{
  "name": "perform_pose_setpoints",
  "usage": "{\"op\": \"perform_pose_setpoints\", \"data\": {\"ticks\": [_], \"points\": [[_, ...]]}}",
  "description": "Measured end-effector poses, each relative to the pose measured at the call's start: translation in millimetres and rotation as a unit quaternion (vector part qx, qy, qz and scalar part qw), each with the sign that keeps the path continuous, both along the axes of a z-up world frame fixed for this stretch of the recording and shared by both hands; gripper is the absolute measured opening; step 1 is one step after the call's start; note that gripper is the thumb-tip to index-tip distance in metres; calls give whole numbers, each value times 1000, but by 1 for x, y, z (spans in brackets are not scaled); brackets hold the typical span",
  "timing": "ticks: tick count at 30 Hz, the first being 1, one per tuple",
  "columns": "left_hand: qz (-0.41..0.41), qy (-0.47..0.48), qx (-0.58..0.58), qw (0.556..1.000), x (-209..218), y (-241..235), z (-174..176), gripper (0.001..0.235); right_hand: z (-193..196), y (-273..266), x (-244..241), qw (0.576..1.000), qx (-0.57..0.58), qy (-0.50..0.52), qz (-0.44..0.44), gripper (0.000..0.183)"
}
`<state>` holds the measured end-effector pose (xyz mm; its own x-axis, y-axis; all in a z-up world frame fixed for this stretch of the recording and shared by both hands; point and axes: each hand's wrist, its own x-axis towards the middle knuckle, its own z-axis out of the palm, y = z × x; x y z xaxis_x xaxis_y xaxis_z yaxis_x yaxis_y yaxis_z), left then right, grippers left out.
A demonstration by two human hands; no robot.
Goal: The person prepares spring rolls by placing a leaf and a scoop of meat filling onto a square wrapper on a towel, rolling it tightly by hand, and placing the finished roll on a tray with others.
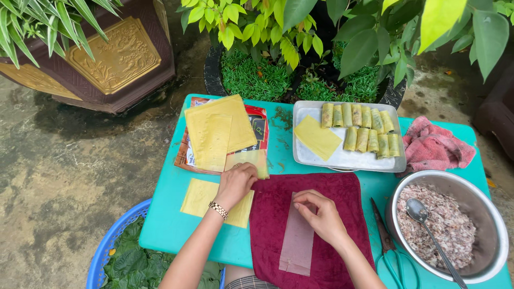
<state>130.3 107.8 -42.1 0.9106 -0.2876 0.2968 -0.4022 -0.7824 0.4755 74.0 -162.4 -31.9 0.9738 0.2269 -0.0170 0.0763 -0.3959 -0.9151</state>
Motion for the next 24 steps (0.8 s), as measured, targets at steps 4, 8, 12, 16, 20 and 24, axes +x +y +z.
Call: {"op": "perform_pose_setpoints", "data": {"ticks": [4, 8, 12, 16, 20, 24], "points": [[76, 9, -61, 995, -10, -1, 7, 6, -4, 0, -5, 1000, 6, 4, 6, 11], [61, 50, -347, 934, -41, -15, 17, 9, 4, 5, -7, 982, 179, 58, -23, 17], [39, 203, -533, 820, -81, -45, 17, 12, 25, 18, -27, 949, 302, 58, -65, 19], [20, 264, -666, 698, -108, -66, 24, 11, 40, 19, -51, 947, 316, -2, -63, 19], [7, 151, -629, 763, -130, -90, 40, 9, 49, 12, -67, 961, 268, -32, -60, 21], [73, 40, -427, 901, -152, -104, 70, 11, 51, 4, -77, 956, 282, 8, -78, 29]]}}
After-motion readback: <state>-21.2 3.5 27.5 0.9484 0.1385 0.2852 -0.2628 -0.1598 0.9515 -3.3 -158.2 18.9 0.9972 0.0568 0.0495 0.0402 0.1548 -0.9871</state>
